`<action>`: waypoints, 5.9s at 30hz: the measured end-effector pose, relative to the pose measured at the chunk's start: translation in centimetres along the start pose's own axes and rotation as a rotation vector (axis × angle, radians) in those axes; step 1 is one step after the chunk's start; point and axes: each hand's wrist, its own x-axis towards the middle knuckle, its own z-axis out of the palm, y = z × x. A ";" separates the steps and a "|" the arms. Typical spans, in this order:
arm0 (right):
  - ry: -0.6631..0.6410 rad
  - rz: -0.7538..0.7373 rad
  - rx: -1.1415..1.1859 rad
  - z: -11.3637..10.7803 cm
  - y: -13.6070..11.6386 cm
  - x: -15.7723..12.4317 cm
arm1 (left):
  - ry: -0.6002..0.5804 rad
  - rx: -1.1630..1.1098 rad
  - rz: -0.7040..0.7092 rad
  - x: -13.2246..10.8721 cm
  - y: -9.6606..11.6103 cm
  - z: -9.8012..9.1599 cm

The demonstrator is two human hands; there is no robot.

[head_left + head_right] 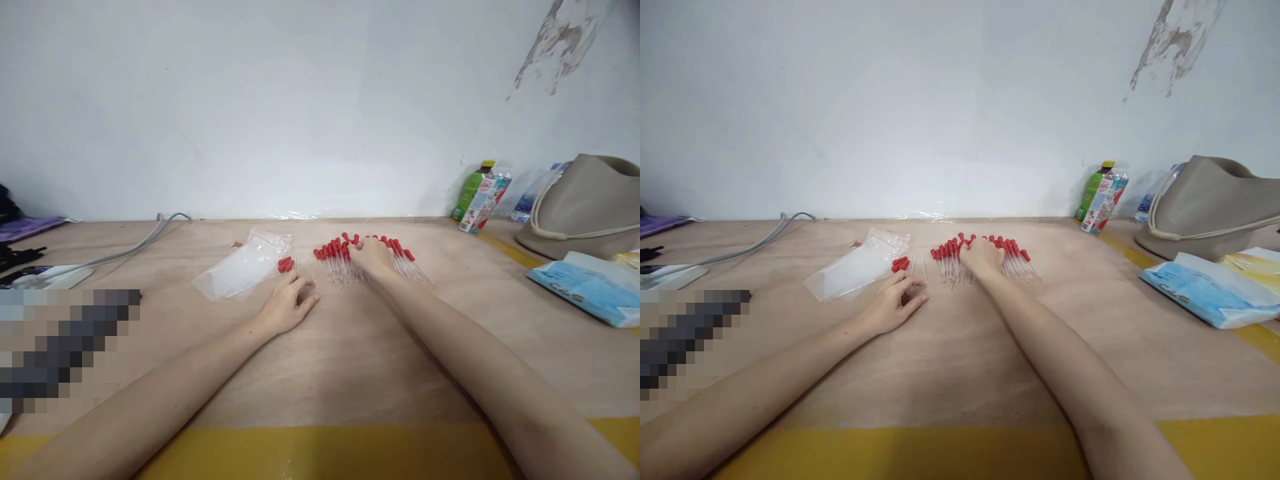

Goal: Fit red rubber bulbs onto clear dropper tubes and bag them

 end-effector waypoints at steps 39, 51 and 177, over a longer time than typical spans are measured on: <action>0.092 -0.495 0.159 3.3 -0.6 -6.4 | 0.359 0.008 0.033 0.9 -3.1 -1.4; 0.157 -0.769 0.161 -0.3 6.2 -7.9 | -0.109 -0.086 0.102 -0.4 1.0 -0.5; 0.013 -0.524 -0.033 5.4 -5.9 -5.4 | 0.168 0.251 -0.227 1.9 -5.7 -1.4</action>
